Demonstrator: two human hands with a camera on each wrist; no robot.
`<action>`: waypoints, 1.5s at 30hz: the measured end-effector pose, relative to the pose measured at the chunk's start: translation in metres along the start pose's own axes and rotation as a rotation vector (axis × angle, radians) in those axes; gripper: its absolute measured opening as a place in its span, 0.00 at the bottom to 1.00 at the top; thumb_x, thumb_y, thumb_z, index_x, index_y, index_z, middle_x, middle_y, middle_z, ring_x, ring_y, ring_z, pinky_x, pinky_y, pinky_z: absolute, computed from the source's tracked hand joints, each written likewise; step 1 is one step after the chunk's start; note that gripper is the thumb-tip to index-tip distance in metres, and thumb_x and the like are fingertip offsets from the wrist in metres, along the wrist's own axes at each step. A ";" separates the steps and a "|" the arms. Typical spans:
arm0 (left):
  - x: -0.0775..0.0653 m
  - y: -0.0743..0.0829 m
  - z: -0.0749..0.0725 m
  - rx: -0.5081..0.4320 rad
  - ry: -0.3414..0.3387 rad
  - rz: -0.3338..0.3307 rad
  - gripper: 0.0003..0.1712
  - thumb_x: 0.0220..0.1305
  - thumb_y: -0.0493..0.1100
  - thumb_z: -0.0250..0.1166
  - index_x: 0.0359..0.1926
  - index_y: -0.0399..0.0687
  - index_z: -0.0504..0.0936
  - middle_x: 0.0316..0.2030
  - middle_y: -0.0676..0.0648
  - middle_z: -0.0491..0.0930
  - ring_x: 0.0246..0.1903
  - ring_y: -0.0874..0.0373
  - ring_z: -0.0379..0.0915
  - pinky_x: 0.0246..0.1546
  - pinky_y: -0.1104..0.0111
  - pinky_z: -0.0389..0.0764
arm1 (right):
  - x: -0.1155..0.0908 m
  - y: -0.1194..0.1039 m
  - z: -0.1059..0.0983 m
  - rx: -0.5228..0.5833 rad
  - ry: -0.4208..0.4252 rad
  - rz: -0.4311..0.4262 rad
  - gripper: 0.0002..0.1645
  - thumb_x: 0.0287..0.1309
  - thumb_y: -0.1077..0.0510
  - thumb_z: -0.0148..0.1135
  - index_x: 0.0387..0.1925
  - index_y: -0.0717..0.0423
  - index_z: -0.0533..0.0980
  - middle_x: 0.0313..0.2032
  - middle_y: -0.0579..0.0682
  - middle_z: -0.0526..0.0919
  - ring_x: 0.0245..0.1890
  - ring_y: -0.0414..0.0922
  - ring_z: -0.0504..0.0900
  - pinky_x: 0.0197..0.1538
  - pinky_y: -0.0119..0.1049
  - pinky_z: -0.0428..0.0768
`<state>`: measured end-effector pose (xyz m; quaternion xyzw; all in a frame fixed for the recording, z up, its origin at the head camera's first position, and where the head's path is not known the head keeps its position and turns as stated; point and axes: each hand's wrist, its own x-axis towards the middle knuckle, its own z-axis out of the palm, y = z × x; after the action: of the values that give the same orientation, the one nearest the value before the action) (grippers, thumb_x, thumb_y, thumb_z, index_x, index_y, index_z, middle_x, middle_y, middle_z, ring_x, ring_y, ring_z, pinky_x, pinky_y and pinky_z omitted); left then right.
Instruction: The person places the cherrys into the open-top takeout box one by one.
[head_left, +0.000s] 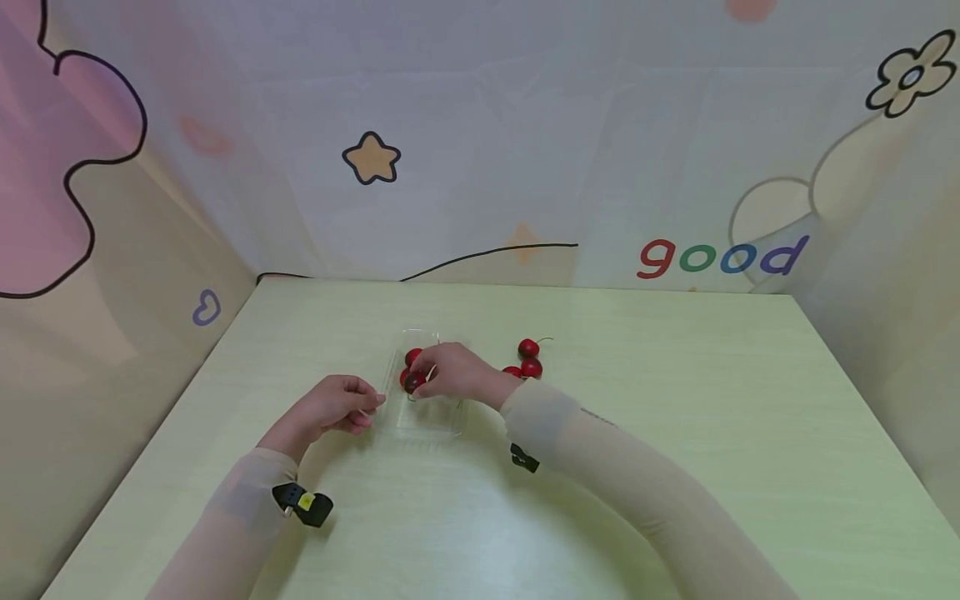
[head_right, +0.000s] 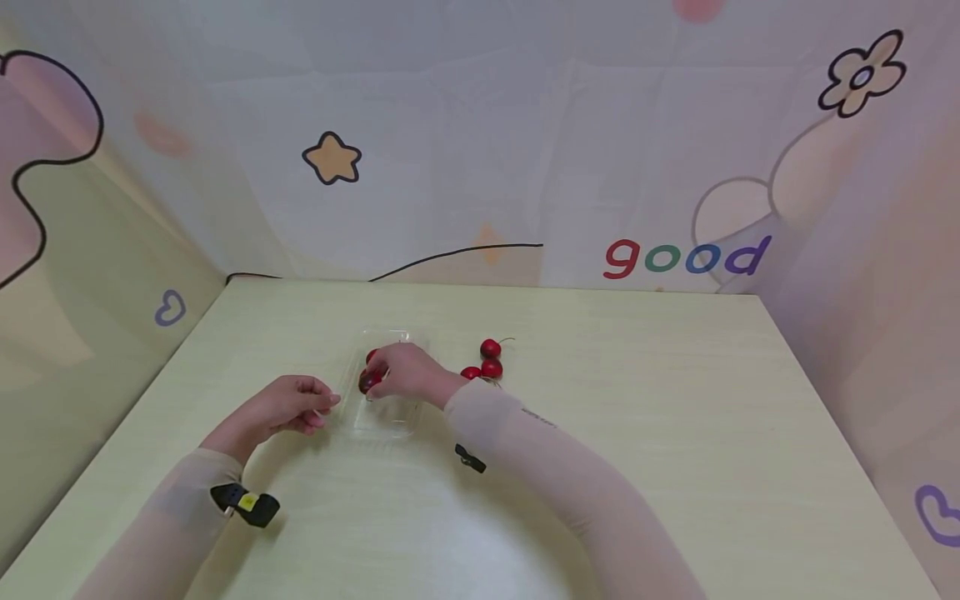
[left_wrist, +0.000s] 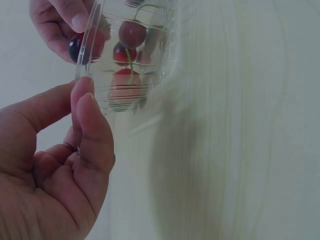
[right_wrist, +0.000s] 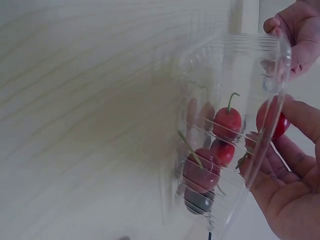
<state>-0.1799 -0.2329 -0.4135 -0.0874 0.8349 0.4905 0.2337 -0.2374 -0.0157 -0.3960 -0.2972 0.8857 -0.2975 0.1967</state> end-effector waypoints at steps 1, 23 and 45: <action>0.000 0.000 0.000 -0.001 0.000 0.001 0.13 0.74 0.44 0.63 0.47 0.37 0.78 0.31 0.49 0.78 0.26 0.61 0.75 0.31 0.74 0.83 | 0.001 0.000 0.001 -0.001 -0.002 0.003 0.19 0.60 0.56 0.74 0.53 0.56 0.84 0.48 0.52 0.88 0.47 0.45 0.83 0.53 0.34 0.82; -0.002 0.003 0.001 0.001 0.004 -0.006 0.13 0.73 0.44 0.63 0.48 0.36 0.78 0.32 0.49 0.78 0.25 0.62 0.75 0.30 0.74 0.83 | 0.017 0.001 0.014 -0.029 -0.023 0.040 0.20 0.61 0.55 0.73 0.54 0.55 0.83 0.50 0.52 0.88 0.49 0.45 0.82 0.62 0.39 0.79; -0.001 0.000 0.001 -0.006 0.004 0.003 0.13 0.74 0.43 0.62 0.48 0.36 0.78 0.32 0.49 0.78 0.26 0.62 0.75 0.30 0.74 0.82 | 0.018 -0.001 0.026 -0.073 -0.015 0.077 0.21 0.60 0.55 0.74 0.54 0.55 0.82 0.48 0.51 0.87 0.43 0.43 0.79 0.56 0.37 0.81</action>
<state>-0.1789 -0.2318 -0.4136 -0.0878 0.8339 0.4934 0.2311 -0.2371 -0.0381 -0.4179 -0.2720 0.9053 -0.2550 0.2037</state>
